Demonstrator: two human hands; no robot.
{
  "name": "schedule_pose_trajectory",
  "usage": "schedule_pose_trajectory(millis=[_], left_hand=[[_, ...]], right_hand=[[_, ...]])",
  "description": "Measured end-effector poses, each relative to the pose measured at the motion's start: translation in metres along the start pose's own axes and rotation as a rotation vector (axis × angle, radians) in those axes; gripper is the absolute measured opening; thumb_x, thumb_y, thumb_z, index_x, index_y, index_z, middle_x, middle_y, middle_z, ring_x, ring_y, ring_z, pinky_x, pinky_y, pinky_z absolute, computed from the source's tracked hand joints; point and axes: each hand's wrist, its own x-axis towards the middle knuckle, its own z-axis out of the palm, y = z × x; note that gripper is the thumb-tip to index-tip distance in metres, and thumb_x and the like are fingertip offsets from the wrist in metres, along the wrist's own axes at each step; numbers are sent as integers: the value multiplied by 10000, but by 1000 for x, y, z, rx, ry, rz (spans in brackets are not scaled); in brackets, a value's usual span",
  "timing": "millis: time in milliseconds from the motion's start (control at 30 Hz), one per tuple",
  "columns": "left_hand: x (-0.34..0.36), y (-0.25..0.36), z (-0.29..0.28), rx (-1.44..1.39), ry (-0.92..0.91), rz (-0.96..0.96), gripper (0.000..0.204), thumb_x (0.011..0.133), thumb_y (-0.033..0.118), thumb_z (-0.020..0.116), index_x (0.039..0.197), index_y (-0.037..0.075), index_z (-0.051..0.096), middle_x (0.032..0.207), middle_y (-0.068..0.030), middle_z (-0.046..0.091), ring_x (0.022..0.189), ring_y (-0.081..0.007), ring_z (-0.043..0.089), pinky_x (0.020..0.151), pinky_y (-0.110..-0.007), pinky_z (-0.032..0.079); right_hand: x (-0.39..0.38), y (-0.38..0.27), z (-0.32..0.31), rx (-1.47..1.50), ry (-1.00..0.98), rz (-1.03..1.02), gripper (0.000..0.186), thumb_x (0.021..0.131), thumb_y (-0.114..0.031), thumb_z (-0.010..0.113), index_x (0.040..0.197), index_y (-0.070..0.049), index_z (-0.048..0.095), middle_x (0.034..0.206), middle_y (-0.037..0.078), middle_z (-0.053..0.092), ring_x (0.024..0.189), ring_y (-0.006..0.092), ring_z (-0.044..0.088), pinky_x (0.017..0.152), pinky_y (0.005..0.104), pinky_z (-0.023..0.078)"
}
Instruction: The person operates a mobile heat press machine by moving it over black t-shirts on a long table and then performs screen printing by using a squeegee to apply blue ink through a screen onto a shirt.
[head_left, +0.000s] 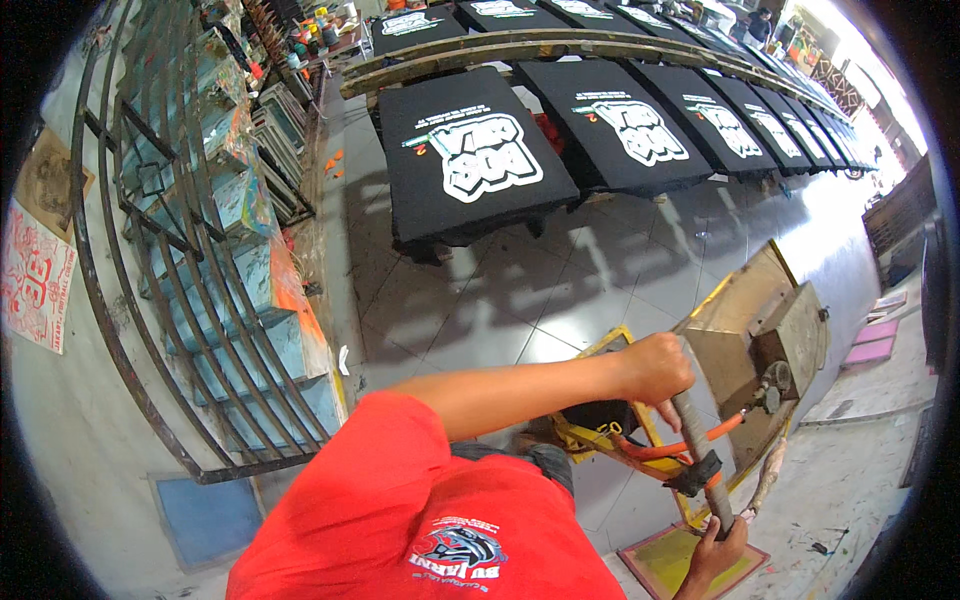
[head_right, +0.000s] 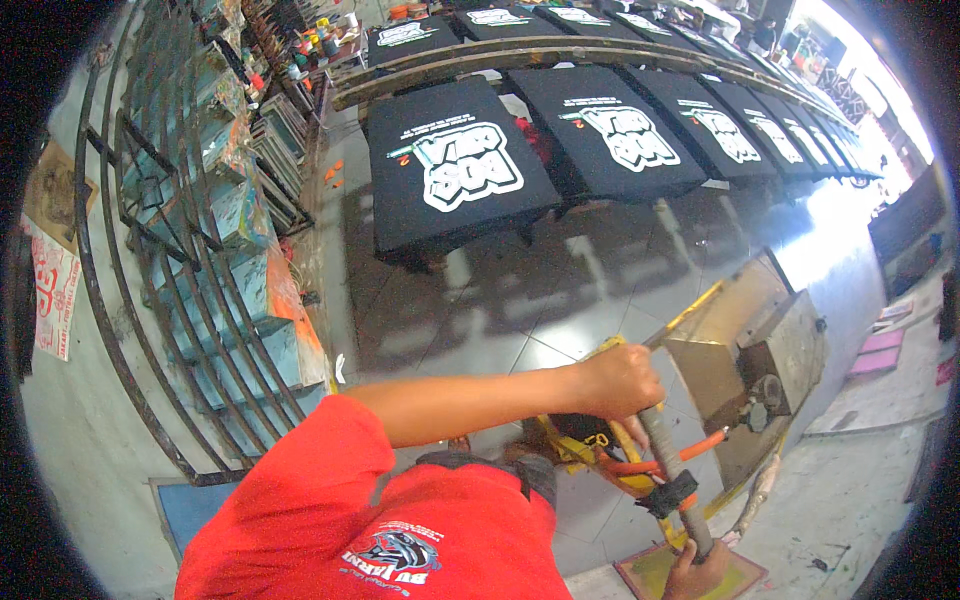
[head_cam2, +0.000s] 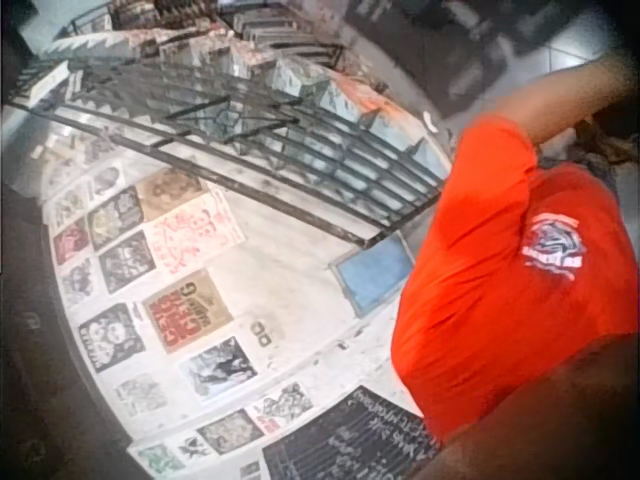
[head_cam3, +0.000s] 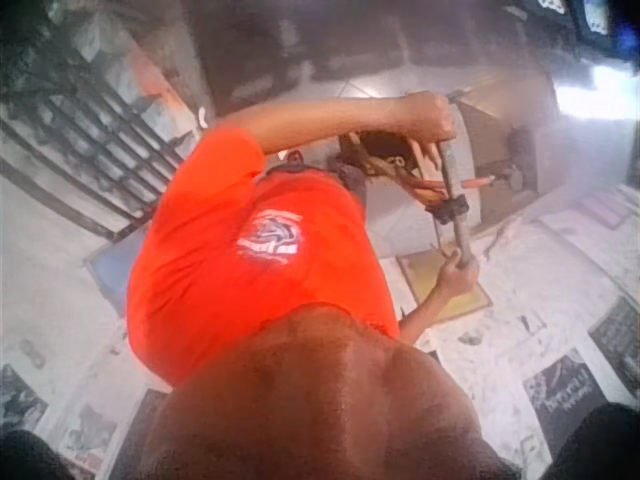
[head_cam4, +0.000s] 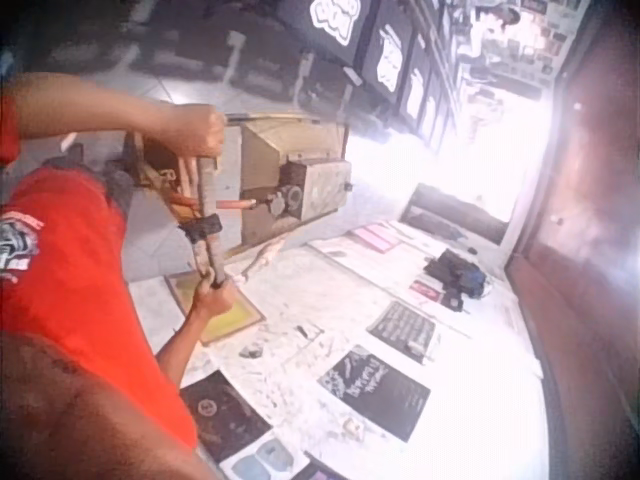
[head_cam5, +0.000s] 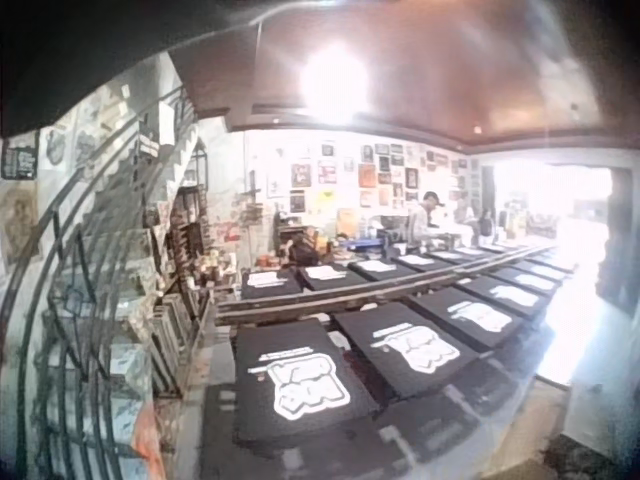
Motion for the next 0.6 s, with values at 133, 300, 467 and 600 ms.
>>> schedule_pose_trajectory(millis=[133,300,467,600], left_hand=[[65,-31,37,-47,-123,48,729,526,778,660,573,51,640,603,-136,627,613,-342,640,619,-423,494],[120,-35,86,-6,-144,68,764,500,824,645,618,70,693,650,-125,667,646,-311,672,614,-407,503],[144,-22,118,-21,-103,22,742,470,804,664,627,80,703,644,-88,670,648,-273,669,632,-388,478],[148,-15,118,-114,-125,-5,705,455,772,694,627,88,699,645,-68,671,662,-261,662,674,-382,457]], right_hand=[[23,33,10,-93,-52,144,408,943,-368,571,934,38,524,850,210,536,812,416,524,685,461,420],[63,47,-5,-242,64,138,352,776,-343,753,756,-34,586,667,179,576,615,383,573,570,469,451],[79,109,4,-231,28,95,308,746,-313,746,757,-37,609,674,177,583,615,390,560,564,471,436],[78,114,1,-293,-5,153,307,763,-327,728,787,-35,636,699,183,601,641,386,567,584,472,440]])
